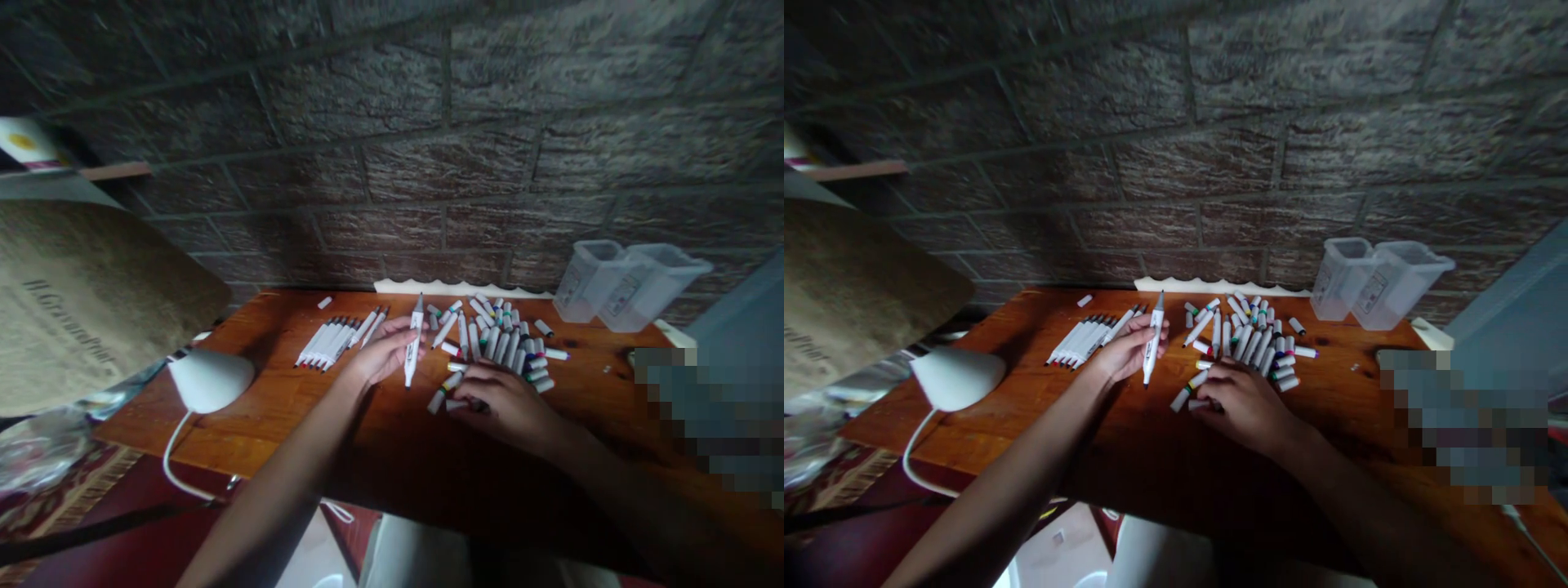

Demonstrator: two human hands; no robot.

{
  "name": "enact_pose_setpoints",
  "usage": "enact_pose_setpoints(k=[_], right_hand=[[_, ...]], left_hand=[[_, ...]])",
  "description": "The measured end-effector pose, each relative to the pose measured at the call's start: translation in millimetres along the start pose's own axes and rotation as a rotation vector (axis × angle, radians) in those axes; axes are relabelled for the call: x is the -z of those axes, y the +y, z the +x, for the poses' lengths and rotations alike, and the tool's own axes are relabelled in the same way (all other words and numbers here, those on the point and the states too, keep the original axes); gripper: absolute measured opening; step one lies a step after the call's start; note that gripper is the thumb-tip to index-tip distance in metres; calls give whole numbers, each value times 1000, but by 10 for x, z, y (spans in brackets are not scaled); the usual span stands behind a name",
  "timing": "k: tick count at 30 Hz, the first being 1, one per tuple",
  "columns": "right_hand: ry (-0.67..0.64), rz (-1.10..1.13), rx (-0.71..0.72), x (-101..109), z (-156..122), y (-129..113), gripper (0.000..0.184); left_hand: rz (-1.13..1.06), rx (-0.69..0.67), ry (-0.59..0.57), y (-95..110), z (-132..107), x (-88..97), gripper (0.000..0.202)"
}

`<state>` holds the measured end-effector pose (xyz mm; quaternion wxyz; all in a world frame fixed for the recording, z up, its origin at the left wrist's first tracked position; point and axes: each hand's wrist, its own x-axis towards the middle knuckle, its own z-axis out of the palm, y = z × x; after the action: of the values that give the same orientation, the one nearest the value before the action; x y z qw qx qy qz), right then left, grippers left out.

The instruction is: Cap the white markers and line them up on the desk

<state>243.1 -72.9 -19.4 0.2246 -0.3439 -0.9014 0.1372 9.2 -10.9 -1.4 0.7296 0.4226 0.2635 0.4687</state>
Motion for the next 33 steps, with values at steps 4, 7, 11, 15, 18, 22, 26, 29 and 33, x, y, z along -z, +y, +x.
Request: enact_pose_setpoints(k=[4, 7, 11, 15, 18, 22, 26, 29, 33], right_hand=[[183, 127, -128, 131, -1, 12, 21], [376, 234, -251, 248, -14, 54, 23], [520, 363, -376, 310, -26, 160, 30], [635, 414, -430, 353, -30, 254, 36], [677, 530, -479, 374, -22, 269, 36], [610, 669, -502, 308, 9, 217, 33], [549, 768, -486, 236, 36, 154, 37], [531, 832, -520, 233, 43, 143, 40], [531, 897, -504, 269, 42, 133, 38]], left_hand=[[10, 22, -39, 31, -20, -12, 33], [34, 55, -81, 51, -47, -17, 37], [26, 136, -121, 65, -73, -17, 35], [58, 163, -174, 39, -96, -43, 30], [65, 284, -275, -27, -137, -109, 34], [50, 389, -445, -122, -159, -215, 43], [64, 393, -453, -137, -152, -245, 41], [54, 386, -435, -111, -161, -221, 40], [36, 351, -415, -93, -156, -181, 37]])
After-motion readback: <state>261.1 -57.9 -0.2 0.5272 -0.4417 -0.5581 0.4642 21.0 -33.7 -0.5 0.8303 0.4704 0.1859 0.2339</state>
